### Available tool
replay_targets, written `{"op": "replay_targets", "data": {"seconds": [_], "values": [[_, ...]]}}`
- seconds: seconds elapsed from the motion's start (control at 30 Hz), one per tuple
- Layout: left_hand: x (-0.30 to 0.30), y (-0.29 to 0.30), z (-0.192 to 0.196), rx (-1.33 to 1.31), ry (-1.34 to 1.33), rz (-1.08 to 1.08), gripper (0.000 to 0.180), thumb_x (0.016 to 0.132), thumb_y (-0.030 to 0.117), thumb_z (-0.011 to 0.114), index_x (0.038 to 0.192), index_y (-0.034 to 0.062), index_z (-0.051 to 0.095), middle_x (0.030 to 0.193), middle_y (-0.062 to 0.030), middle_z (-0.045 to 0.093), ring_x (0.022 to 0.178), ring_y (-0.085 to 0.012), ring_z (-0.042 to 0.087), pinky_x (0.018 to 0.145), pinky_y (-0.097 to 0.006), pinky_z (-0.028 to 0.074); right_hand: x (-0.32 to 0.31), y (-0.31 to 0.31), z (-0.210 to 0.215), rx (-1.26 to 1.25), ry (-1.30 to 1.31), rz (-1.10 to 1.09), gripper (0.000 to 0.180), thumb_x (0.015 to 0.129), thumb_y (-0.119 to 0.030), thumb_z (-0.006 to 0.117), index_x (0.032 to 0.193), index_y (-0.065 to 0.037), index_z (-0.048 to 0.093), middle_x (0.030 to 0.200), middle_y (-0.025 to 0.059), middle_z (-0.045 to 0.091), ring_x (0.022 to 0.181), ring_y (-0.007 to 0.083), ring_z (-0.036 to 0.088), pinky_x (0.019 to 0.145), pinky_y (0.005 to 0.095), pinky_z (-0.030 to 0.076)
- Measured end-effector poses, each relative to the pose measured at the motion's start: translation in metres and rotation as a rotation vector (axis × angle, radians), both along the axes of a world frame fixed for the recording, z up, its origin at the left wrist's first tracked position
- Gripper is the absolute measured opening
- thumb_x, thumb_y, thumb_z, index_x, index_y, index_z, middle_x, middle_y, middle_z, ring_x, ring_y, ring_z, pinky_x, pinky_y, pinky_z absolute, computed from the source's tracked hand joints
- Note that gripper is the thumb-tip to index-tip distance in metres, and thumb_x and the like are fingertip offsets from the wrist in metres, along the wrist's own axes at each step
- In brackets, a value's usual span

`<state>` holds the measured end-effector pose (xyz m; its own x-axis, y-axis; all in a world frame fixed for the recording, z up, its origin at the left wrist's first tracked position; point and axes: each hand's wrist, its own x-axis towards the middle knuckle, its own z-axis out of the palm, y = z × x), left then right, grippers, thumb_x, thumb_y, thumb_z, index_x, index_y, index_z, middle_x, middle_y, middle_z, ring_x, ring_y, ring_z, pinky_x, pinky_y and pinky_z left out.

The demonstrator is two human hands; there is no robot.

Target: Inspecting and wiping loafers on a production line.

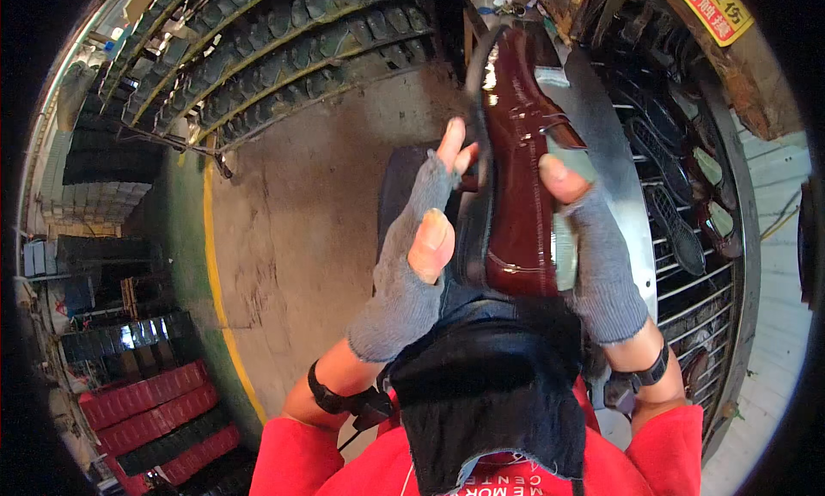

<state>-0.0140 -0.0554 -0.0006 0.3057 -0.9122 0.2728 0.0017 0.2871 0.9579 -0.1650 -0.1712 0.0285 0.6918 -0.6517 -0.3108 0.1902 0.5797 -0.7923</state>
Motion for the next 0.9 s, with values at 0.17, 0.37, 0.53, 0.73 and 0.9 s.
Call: {"op": "replay_targets", "data": {"seconds": [0.17, 0.37, 0.53, 0.73, 0.9], "values": [[-0.023, 0.006, -0.021, 0.039, 0.206, -0.067, 0.100, 0.105, 0.061, 0.046, 0.169, -0.0028, 0.003, 0.175, -0.0175, 0.020, 0.159, -0.0256, 0.027, 0.129, -0.038, 0.020, 0.003, 0.002, 0.009, 0.233, -0.145, -0.075, 0.049, 0.108, -0.039, 0.054, 0.144, -0.006, 0.057, 0.129, 0.0117, 0.071, 0.113, 0.0219, 0.072, 0.100, 0.0367, 0.059], [-0.034, 0.009, -0.041, 0.094, 0.187, -0.003, 0.095, 0.107, 0.048, 0.054, 0.169, -0.0018, 0.001, 0.175, -0.0170, 0.019, 0.159, -0.0250, 0.027, 0.129, -0.037, 0.020, 0.004, 0.006, -0.014, 0.239, -0.164, -0.075, 0.046, 0.109, -0.039, 0.052, 0.143, -0.008, 0.058, 0.126, 0.0102, 0.072, 0.111, 0.0219, 0.073, 0.100, 0.0379, 0.059], [-0.005, -0.030, -0.069, 0.193, -0.087, -0.332, 0.084, 0.110, 0.057, 0.045, 0.167, -0.0026, 0.024, 0.170, -0.0169, 0.034, 0.154, -0.0252, 0.036, 0.126, -0.038, 0.026, -0.053, -0.031, -0.053, 0.194, -0.103, -0.224, 0.045, 0.107, -0.037, 0.058, 0.138, -0.006, 0.059, 0.121, 0.0109, 0.073, 0.104, 0.0220, 0.074, 0.091, 0.0372, 0.062], [0.020, -0.017, -0.116, 0.500, 0.143, -0.294, 0.079, 0.111, 0.061, 0.036, 0.152, -0.0047, 0.050, 0.133, -0.0170, 0.068, 0.125, -0.0247, 0.063, 0.109, -0.039, 0.046, -0.301, -0.067, -0.133, 0.014, 0.114, -0.493, 0.055, 0.097, -0.035, 0.072, 0.141, -0.005, 0.059, 0.122, 0.0069, 0.071, 0.104, 0.0207, 0.072, 0.085, 0.0383, 0.061], [0.025, -0.001, -0.142, 0.412, 0.217, -0.160, 0.067, 0.113, 0.051, 0.042, 0.145, -0.0061, 0.056, 0.123, -0.0173, 0.071, 0.113, -0.0241, 0.067, 0.102, -0.038, 0.051, -0.490, -0.042, -0.164, -0.310, 1.291, -0.771, 0.061, 0.093, -0.034, 0.075, 0.143, -0.004, 0.059, 0.120, 0.0084, 0.071, 0.101, 0.0276, 0.072, 0.087, 0.0359, 0.057]]}}
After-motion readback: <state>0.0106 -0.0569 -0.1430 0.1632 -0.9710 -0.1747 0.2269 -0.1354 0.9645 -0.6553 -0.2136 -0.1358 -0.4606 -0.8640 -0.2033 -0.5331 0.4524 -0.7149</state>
